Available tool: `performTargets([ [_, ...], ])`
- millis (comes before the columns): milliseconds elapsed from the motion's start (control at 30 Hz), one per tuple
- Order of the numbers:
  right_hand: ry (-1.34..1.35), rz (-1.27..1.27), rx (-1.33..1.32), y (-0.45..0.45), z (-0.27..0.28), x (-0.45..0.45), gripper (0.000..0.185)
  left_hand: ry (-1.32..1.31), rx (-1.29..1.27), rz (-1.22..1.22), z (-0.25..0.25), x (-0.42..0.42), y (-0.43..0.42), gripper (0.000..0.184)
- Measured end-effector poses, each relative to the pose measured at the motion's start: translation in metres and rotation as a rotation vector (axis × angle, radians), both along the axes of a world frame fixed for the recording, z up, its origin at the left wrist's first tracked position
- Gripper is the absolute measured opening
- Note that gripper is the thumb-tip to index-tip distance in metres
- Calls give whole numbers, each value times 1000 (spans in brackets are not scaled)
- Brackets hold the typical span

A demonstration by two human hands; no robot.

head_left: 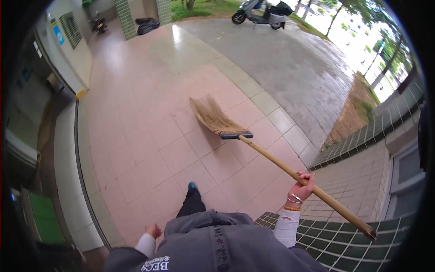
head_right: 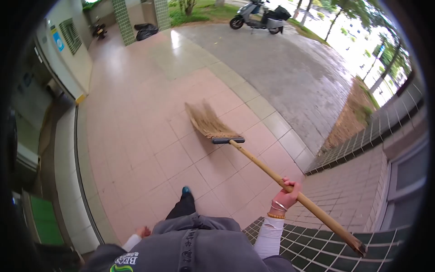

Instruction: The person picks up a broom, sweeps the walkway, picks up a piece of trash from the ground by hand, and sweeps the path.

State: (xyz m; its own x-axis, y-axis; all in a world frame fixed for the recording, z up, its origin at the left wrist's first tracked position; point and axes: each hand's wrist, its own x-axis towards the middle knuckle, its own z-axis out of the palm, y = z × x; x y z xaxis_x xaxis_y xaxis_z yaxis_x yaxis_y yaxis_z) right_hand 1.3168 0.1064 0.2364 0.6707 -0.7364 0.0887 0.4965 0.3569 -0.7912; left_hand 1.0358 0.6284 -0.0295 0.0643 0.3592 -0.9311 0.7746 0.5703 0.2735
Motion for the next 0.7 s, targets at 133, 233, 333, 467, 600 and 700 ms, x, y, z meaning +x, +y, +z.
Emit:
performTargets([
  [133, -116, 74, -313, 46, 77, 71, 29, -161, -182, -52, 15, 174, -14, 23],
  [233, -318, 218, -563, 65, 137, 126, 33, -445, -482, -169, 55, 336, -76, 40],
  [333, -406, 192, -343, 79, 206, 189, 36, -717, -989, -369, 127, 471, -169, 55],
  [467, -420, 266, -341, 50, 304, 229, 34, -947, -1519, -397, 244, 572, -273, 75],
  [600, -487, 394, -404, -2, 347, 223, 31, -1008, -1725, -89, 327, 641, -335, 75],
  [700, -488, 384, -329, -35, 338, 244, 30, -732, -1606, 133, 337, 669, -370, 27],
])
